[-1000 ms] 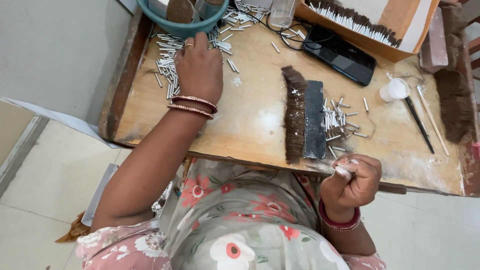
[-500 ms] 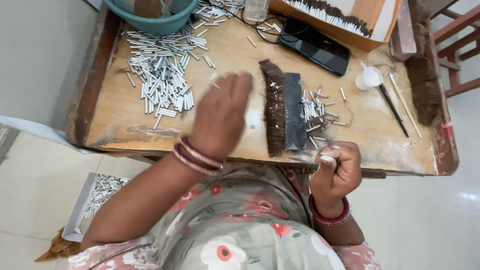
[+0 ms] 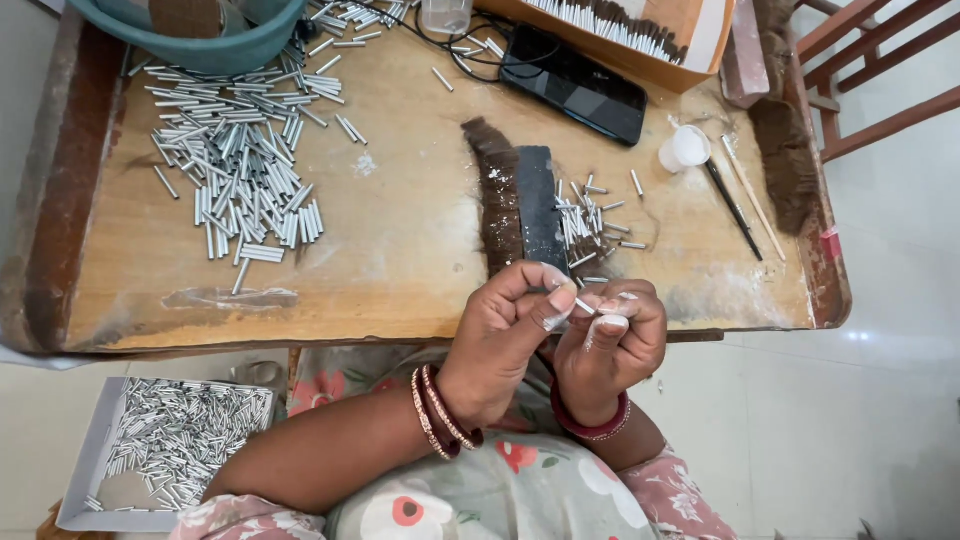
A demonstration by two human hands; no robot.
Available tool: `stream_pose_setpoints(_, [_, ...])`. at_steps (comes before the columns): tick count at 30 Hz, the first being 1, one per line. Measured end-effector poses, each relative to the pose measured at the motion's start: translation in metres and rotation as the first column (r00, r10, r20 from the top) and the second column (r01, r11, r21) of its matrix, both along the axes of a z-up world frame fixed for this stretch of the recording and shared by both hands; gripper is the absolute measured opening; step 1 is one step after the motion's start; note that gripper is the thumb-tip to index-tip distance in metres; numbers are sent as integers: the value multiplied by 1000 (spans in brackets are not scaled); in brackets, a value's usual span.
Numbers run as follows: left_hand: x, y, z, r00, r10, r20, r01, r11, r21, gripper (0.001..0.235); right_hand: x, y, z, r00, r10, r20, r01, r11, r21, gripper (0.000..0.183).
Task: The person sits at a workbench assembling brushes. They pick up small metal ferrules, dip and press them into a bundle of bristle hair on a block, rub a white powder or paste onto the parts, and place finished brush heads into a cardboard box alongside completed brushes.
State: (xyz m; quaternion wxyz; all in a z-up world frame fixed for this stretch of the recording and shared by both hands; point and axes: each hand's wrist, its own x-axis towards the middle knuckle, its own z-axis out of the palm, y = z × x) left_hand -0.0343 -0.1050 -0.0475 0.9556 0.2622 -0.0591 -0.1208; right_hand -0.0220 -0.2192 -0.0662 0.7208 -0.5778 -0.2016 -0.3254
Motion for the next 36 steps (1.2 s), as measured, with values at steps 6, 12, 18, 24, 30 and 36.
stream_pose_setpoints(6, [-12,3,10,998,-47,-38,45,998,-47,14,-5,-4,4,970,-186,159,216,956,-201,30])
stream_pose_setpoints(12, [-25,4,7,999,-31,43,30,999,23,14,-23,-33,38,890,-247,383,438,696,-569,16])
stream_pose_setpoints(18, [-25,9,15,970,140,199,-171,975,144,16,-23,-27,68,960,-150,237,265,760,-594,30])
stream_pose_setpoints(24, [-20,11,10,979,127,158,-151,977,149,15,-21,-40,42,966,-165,199,244,834,-494,16])
stream_pose_setpoints(30, [-25,12,8,981,137,138,-162,968,191,15,-25,-39,42,984,-142,108,176,853,-492,16])
stream_pose_setpoints(36, [-29,5,2,970,167,175,-198,964,176,12,-26,-38,40,990,-108,92,140,848,-511,16])
